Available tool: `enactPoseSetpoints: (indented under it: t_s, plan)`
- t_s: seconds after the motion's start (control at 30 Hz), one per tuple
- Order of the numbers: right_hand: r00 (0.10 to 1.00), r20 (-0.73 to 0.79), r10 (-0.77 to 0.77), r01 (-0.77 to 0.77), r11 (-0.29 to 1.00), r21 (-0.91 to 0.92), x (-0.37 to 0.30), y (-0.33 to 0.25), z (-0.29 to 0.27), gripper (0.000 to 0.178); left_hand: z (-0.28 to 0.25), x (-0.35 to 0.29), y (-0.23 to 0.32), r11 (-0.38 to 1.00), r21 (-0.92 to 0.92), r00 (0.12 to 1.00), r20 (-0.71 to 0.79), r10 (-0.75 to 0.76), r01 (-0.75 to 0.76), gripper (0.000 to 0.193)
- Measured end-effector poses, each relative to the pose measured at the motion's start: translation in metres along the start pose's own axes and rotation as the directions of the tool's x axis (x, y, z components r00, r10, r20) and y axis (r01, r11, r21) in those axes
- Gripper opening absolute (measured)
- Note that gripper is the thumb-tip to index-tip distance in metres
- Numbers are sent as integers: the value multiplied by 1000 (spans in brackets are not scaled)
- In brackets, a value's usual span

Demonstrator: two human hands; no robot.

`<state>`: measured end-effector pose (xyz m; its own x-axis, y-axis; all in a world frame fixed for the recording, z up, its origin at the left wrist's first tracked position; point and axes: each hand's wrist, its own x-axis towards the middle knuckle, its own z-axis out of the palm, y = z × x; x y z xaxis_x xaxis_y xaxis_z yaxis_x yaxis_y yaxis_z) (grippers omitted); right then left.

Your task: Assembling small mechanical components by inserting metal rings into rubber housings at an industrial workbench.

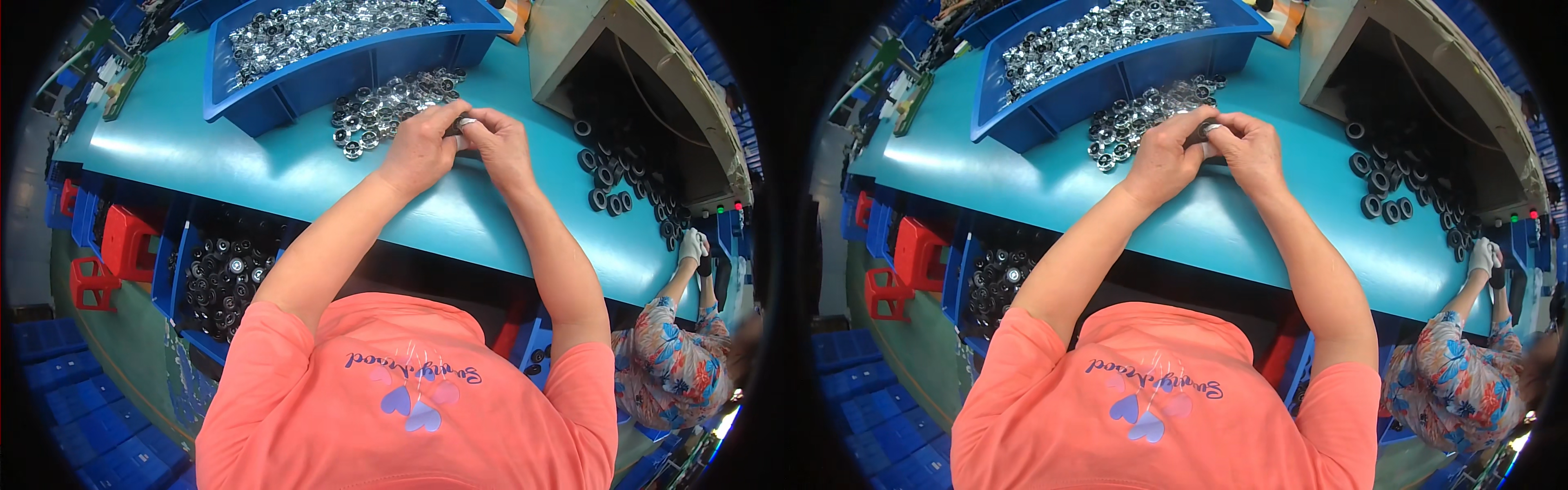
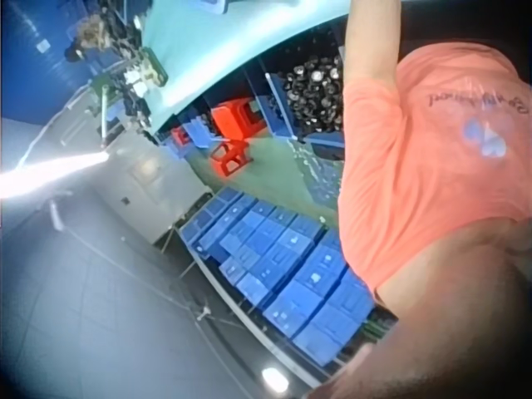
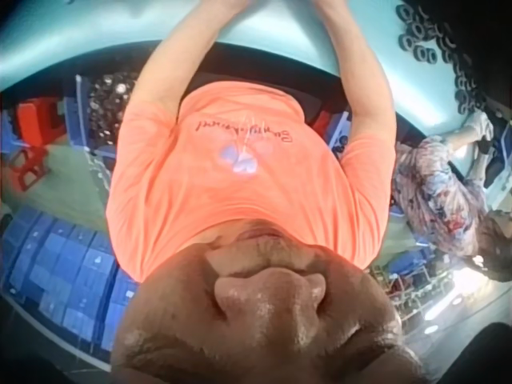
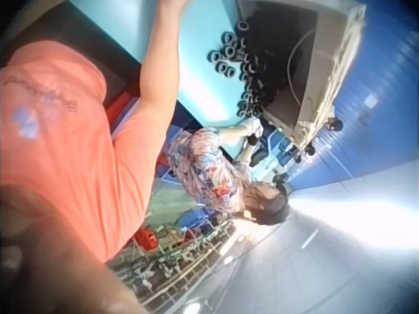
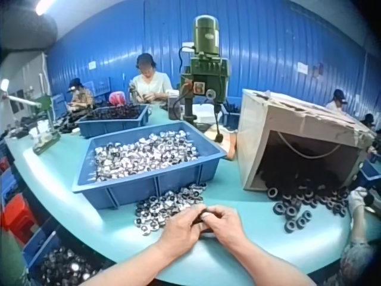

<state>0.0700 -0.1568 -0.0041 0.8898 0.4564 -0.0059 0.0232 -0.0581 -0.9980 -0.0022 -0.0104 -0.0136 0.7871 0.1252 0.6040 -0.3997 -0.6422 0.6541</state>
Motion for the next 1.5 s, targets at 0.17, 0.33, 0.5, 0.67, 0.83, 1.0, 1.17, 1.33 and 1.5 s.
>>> enactPoseSetpoints:
  t_s: [0.17, 0.33, 0.5, 0.67, 0.83, 1.0, 1.17, 1.33, 1.5]
  plan:
    - [992, 115, 50, -80, 958, 275, 1, -6, -5, 34, -10, 7, 6, 771, -448, 892, 218, -396, 452, 44]
    - [984, 172, 51, -103, 946, 308, 0, -15, -7, 35, -11, 8, 9, 771, -443, 889, 217, -403, 458, 46]
    - [996, 74, 59, -75, 966, 249, 1, -2, -1, 31, -4, 2, 4, 913, -316, 965, 124, -230, 259, 49]
    - [997, 48, 54, -61, 986, 157, -1, 1, -4, 29, -9, 3, 14, 925, -246, 951, 185, -248, 289, 47]
    - [985, 161, 57, -109, 938, 330, 4, 0, -8, 33, -9, 6, 7, 831, -394, 919, 203, -339, 394, 47]
    - [971, 234, 53, -148, 898, 413, 0, -22, -14, 46, -16, 11, 13, 717, -548, 901, 211, -380, 431, 46]
    - [964, 264, -4, -99, 921, 376, 0, -19, -17, 51, -11, 8, 3, 838, -472, 960, 87, -265, 274, 45]
    - [983, 182, -11, -6, 995, 95, -4, -35, -30, 47, -19, 8, 9, 948, -195, 967, 85, -240, 252, 52]
    - [994, -32, -106, 99, 979, -180, -9, -44, -75, 34, -17, 4, 11, 973, -110, 978, 68, -198, 204, 52]
